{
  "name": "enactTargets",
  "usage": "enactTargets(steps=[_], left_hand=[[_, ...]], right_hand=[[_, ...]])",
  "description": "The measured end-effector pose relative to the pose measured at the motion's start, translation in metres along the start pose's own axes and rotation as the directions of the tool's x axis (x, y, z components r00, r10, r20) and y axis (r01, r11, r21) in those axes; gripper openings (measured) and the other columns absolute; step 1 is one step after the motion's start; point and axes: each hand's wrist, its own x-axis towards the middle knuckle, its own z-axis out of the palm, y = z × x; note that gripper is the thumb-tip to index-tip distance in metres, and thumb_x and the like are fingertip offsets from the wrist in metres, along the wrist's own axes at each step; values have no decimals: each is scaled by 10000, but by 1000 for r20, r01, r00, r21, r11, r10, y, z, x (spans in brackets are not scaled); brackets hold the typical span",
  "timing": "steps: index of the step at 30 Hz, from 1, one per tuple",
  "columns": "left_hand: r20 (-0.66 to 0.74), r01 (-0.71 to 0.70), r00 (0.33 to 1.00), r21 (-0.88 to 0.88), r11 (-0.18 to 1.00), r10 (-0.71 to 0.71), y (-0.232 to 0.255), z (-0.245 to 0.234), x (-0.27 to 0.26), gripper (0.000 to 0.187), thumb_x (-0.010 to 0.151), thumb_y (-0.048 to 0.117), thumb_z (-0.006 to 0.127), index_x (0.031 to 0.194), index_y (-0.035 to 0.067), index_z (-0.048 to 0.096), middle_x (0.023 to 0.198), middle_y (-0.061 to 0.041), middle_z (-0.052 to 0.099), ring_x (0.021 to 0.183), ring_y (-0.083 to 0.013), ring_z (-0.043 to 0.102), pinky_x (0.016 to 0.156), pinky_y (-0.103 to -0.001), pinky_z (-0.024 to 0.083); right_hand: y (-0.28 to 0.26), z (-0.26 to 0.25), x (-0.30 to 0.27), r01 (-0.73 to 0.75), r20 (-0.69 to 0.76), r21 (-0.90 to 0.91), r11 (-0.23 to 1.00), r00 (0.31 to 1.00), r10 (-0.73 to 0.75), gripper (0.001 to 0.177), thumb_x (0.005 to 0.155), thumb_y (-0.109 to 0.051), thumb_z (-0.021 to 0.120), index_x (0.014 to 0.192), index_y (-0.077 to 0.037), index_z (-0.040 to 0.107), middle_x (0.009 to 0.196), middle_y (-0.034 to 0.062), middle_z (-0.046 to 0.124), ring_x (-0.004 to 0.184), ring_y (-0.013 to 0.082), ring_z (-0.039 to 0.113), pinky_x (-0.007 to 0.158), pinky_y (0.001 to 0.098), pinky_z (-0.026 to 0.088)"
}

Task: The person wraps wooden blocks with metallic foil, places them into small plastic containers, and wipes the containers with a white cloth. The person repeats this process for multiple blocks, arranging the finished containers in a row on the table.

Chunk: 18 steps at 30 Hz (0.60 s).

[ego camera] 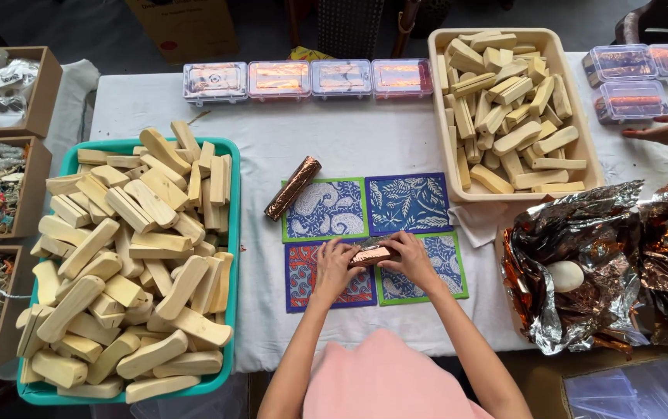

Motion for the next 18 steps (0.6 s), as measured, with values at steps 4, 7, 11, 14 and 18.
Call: enactTargets(steps=[4, 7, 11, 14, 18], left_hand=[[84, 76, 994, -38, 996, -73, -5, -3, 4, 563, 723, 390, 854, 1242, 203, 742, 1135, -94, 661, 1212, -289, 514, 1079, -502, 338], [55, 20, 998, 8, 1000, -20, -14, 6, 8, 545, 773, 431, 800, 1274, 228, 723, 1109, -68, 675, 1170, -277, 548, 1082, -507, 359], [134, 59, 989, 64, 996, -67, -17, 15, 2, 521, 972, 453, 666, 1446, 242, 628, 1154, -46, 663, 1135, -249, 576, 1135, -527, 366], [-3, 21, 1000, 143, 990, -21, -7, 8, 2, 479, 938, 440, 663, 1351, 197, 650, 1190, -68, 649, 1152, -267, 576, 1086, -528, 374], [-144, -45, 987, 174, 984, 71, -4, 9, 2, 495, 946, 360, 659, 1389, 141, 639, 1217, -86, 619, 1192, -287, 570, 1064, -481, 393]], right_hand=[[-3, -2, 3, 7, -22, -11, 1000, 1000, -7, 529, 708, -359, 859, 1174, -136, 746, 1129, 62, 650, 1127, 301, 571, 968, 427, 446], [-1, 0, 5, -42, -2, 22, 999, 999, 42, 545, 736, -363, 843, 1205, -118, 713, 1122, 56, 658, 1132, 285, 572, 972, 425, 450], [6, 11, 8, -160, -10, 67, 985, 987, 161, 469, 819, -410, 806, 1175, -123, 699, 1123, 22, 681, 1138, 242, 584, 987, 405, 458], [8, 10, 11, -116, -51, 16, 993, 992, 117, 428, 812, -422, 805, 1112, -127, 729, 1131, 33, 663, 1166, 250, 569, 985, 417, 453], [10, 9, 16, -104, -70, 2, 995, 992, 104, 398, 789, -435, 809, 1060, -146, 767, 1205, 65, 611, 1175, 279, 543, 978, 456, 432]])
